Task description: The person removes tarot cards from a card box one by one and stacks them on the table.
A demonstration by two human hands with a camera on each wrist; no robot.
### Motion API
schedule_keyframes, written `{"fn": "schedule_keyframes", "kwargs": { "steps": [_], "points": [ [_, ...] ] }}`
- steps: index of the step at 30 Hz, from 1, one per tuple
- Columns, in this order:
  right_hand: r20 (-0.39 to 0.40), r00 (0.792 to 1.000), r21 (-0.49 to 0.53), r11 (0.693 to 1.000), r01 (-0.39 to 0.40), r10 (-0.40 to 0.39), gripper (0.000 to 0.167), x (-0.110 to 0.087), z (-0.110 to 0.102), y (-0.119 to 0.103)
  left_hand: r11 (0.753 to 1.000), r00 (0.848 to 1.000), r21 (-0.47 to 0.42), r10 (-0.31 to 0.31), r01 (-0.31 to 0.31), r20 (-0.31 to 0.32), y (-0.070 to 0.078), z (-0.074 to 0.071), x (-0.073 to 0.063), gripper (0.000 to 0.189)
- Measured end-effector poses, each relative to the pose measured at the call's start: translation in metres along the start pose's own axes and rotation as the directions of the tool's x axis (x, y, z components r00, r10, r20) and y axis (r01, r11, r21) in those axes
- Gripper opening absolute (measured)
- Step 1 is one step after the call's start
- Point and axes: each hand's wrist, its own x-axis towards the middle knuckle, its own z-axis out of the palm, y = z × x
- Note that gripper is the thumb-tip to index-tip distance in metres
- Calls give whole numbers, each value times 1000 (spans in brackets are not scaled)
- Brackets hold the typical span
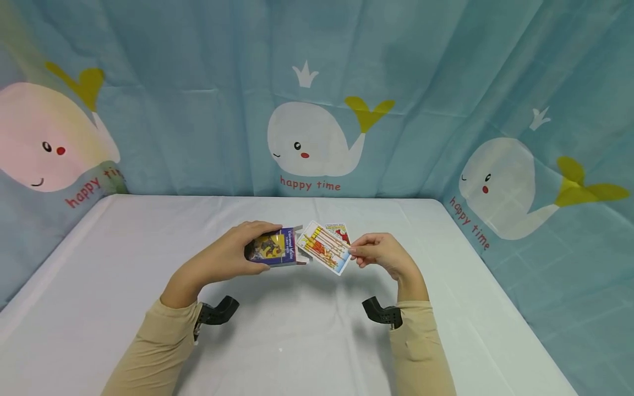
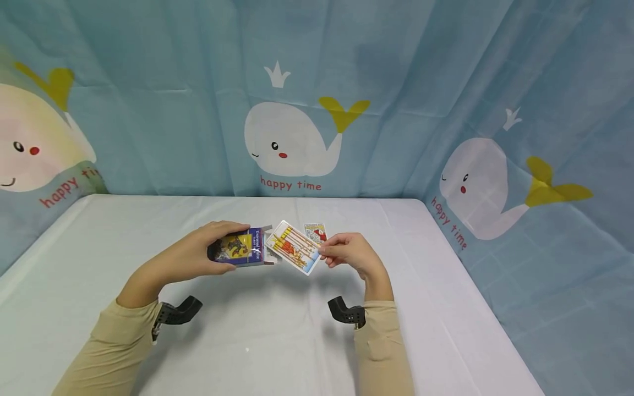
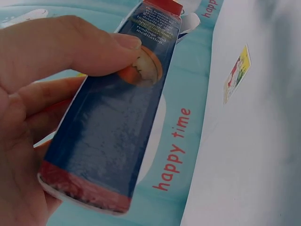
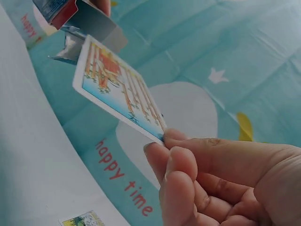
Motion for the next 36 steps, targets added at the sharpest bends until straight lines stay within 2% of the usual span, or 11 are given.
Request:
{"fn": "schedule_keyframes", "kwargs": {
  "steps": [7,12,21,27,36],
  "points": [
    [-148,989,112,994,-10,26,17,3,3,4,1000,1000,-5,-1,1,-15,-1,-2,-1,75],
    [-256,963,193,981,-37,86,20,9,11,9,1000,1000,-14,19,-20,-23,-1,-2,-1,74],
    [-388,913,270,963,-19,127,21,16,21,21,1000,1000,-13,20,-20,-22,0,-2,-2,75],
    [-431,882,332,942,-42,191,23,21,25,34,1000,1000,-15,15,-16,-20,0,-1,-1,75],
    [-443,864,399,915,-51,241,26,32,29,47,1000,1000,-19,9,-9,-11,3,0,-1,75]
  ]
}}
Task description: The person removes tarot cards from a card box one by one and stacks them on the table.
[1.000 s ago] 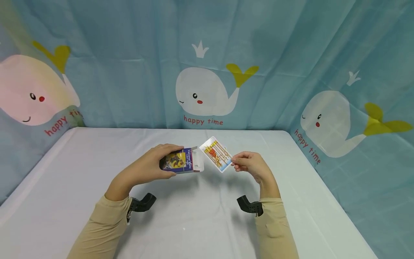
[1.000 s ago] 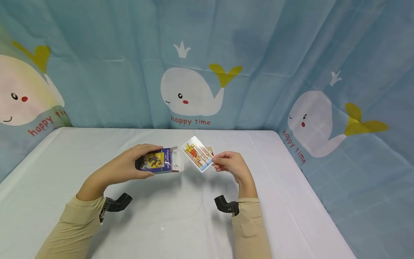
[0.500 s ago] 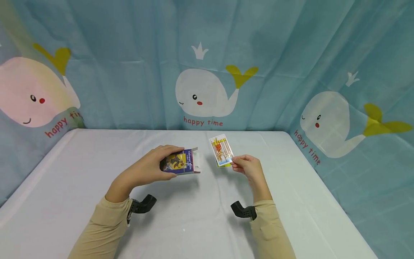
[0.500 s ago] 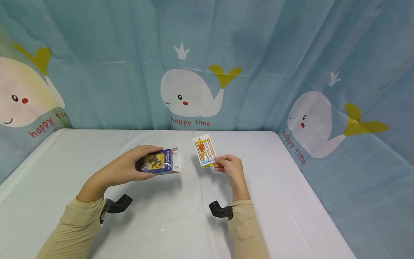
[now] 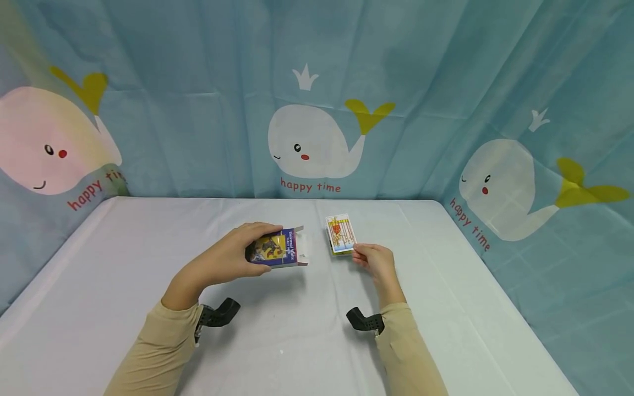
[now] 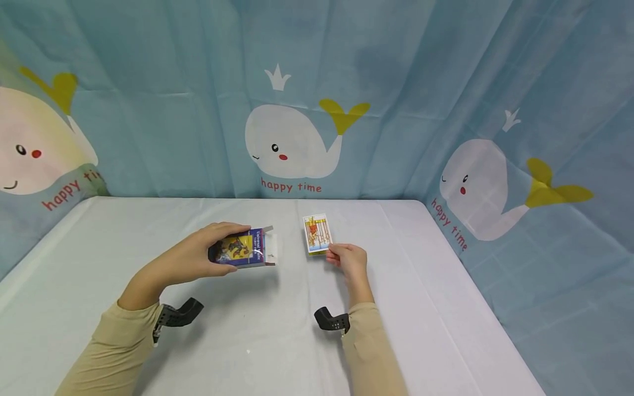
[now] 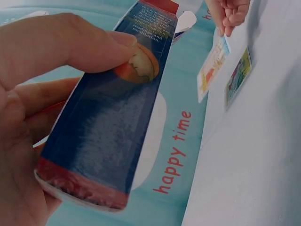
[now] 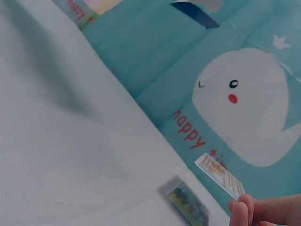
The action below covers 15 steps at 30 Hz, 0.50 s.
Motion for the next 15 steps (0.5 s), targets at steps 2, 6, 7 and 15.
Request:
{"fn": "schedule_keyframes", "kwargs": {
  "steps": [2,6,7,15],
  "points": [
    [-4,1000,14,1000,-12,13,27,3,2,2,1000,1000,1,1,-1,1,0,0,0,75],
    [-21,999,18,999,-39,39,28,8,5,5,1000,1000,-3,0,1,4,1,1,0,75],
    [-26,999,16,999,-43,43,28,8,5,6,1000,1000,-1,-1,1,5,1,1,0,75],
    [-55,998,1,999,-41,41,28,9,7,6,1000,1000,-1,5,-5,7,1,2,1,76]
  ]
}}
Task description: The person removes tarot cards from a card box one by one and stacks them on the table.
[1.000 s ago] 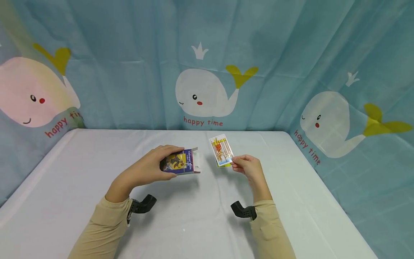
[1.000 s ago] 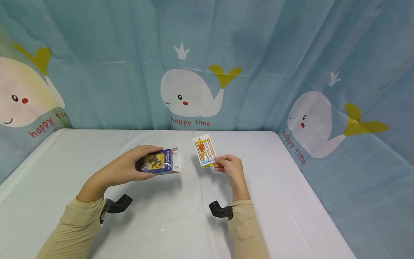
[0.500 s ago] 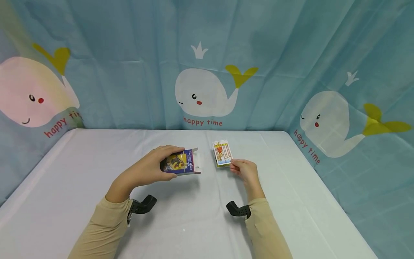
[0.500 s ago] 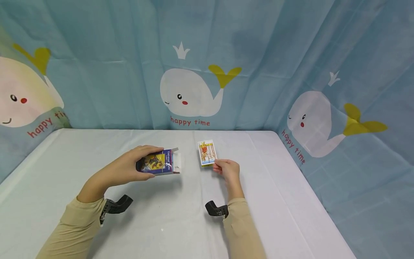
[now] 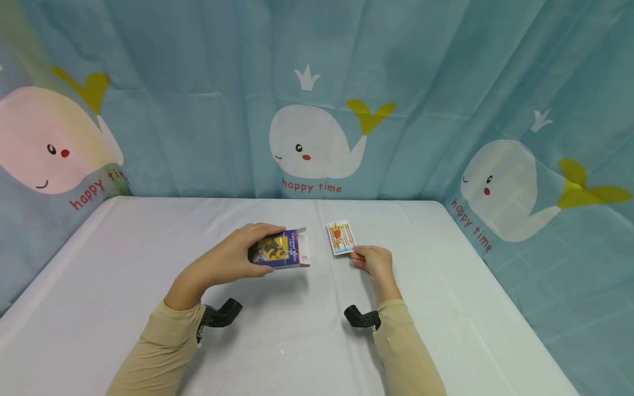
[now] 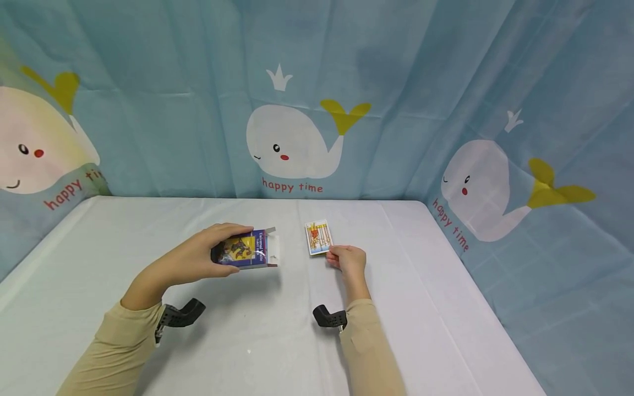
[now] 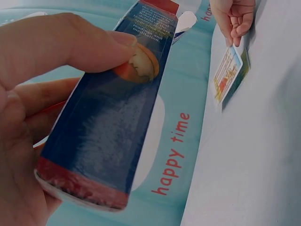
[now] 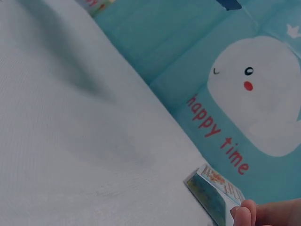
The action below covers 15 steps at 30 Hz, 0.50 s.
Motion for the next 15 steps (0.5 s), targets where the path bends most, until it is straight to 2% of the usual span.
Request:
{"fn": "schedule_keyframes", "kwargs": {
  "steps": [5,15],
  "points": [
    [-25,1000,7,1000,8,-7,27,2,2,1,1000,1000,-1,3,-3,3,0,1,1,76],
    [-72,996,-50,998,43,-46,23,3,9,5,1000,1000,-5,-1,1,3,-1,1,1,75]
  ]
}}
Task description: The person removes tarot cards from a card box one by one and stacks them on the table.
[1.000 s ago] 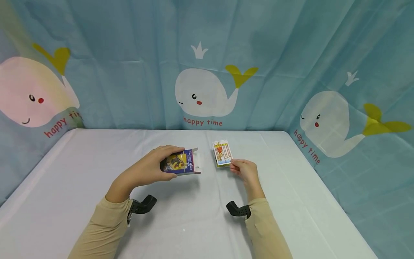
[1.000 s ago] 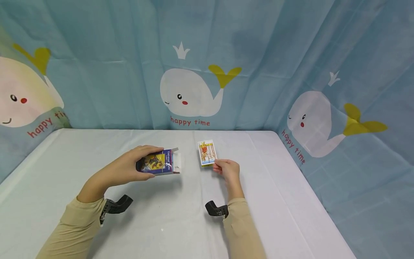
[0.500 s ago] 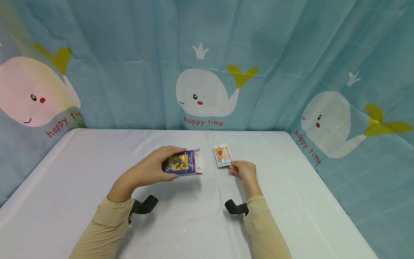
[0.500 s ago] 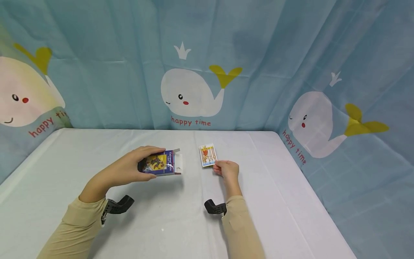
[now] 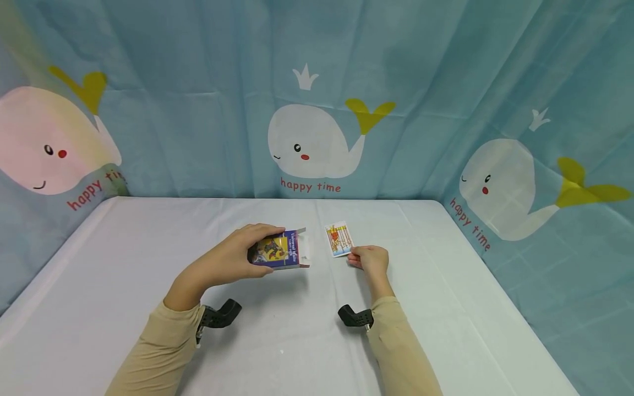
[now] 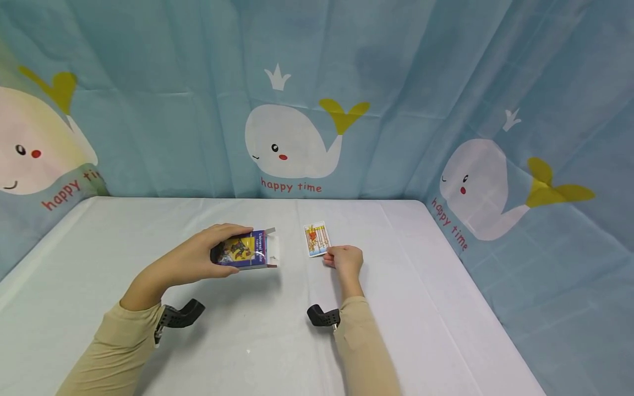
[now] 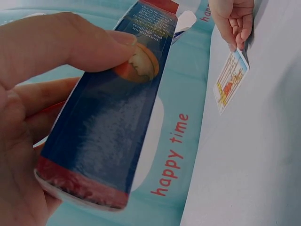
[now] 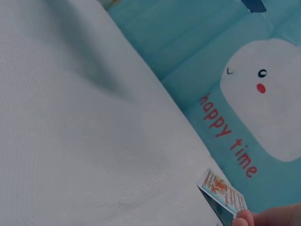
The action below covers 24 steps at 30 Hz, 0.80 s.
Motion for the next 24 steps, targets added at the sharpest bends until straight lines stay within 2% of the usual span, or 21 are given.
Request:
{"fn": "schedule_keyframes", "kwargs": {
  "steps": [11,24],
  "points": [
    [-26,1000,-38,999,15,-16,19,0,1,1,1000,1000,5,20,-20,-1,1,1,1,75],
    [-58,996,-87,994,62,-68,16,-3,5,3,1000,1000,15,12,-12,4,2,1,0,75]
  ]
}}
